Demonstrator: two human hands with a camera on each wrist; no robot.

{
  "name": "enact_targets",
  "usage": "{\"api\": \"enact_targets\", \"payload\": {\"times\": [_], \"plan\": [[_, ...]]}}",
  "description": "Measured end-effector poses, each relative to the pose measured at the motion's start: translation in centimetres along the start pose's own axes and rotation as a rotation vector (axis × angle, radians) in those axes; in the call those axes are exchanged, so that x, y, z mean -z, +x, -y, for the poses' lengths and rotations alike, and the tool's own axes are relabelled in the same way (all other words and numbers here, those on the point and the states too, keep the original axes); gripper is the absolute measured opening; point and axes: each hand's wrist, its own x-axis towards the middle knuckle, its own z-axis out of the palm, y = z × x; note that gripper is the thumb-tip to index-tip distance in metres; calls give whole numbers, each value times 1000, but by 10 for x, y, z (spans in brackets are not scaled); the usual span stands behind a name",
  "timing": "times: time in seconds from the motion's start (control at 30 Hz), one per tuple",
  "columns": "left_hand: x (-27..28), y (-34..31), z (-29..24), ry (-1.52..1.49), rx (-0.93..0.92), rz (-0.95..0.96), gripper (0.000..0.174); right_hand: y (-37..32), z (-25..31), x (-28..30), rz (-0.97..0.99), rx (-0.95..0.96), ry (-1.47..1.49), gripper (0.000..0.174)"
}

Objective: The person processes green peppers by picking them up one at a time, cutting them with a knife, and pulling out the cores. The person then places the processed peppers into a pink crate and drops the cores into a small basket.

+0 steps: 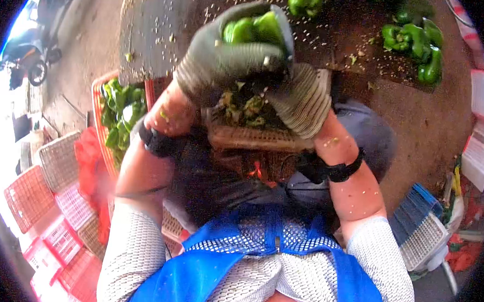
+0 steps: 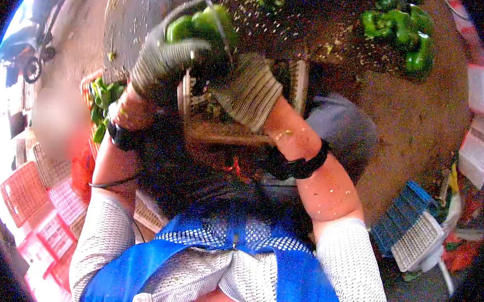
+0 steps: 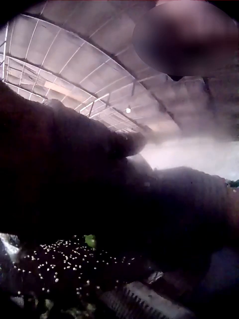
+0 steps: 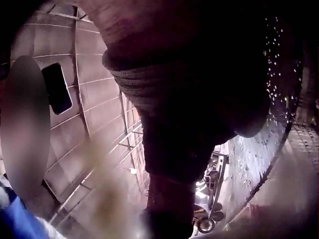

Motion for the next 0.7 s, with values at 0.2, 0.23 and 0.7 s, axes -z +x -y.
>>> {"api": "enact_targets", "payload": {"times": [0.2, 0.23, 0.7], "plan": [[19, 14, 5, 434, -341, -3, 74, 8, -21, -16, 72, -21, -109, 32], [18, 13, 7, 568, -379, -1, 73, 4, -29, -19, 60, -22, -87, 32], [16, -17, -19, 686, -271, 21, 43, -20, -64, -29, -59, -147, 113, 32]]}}
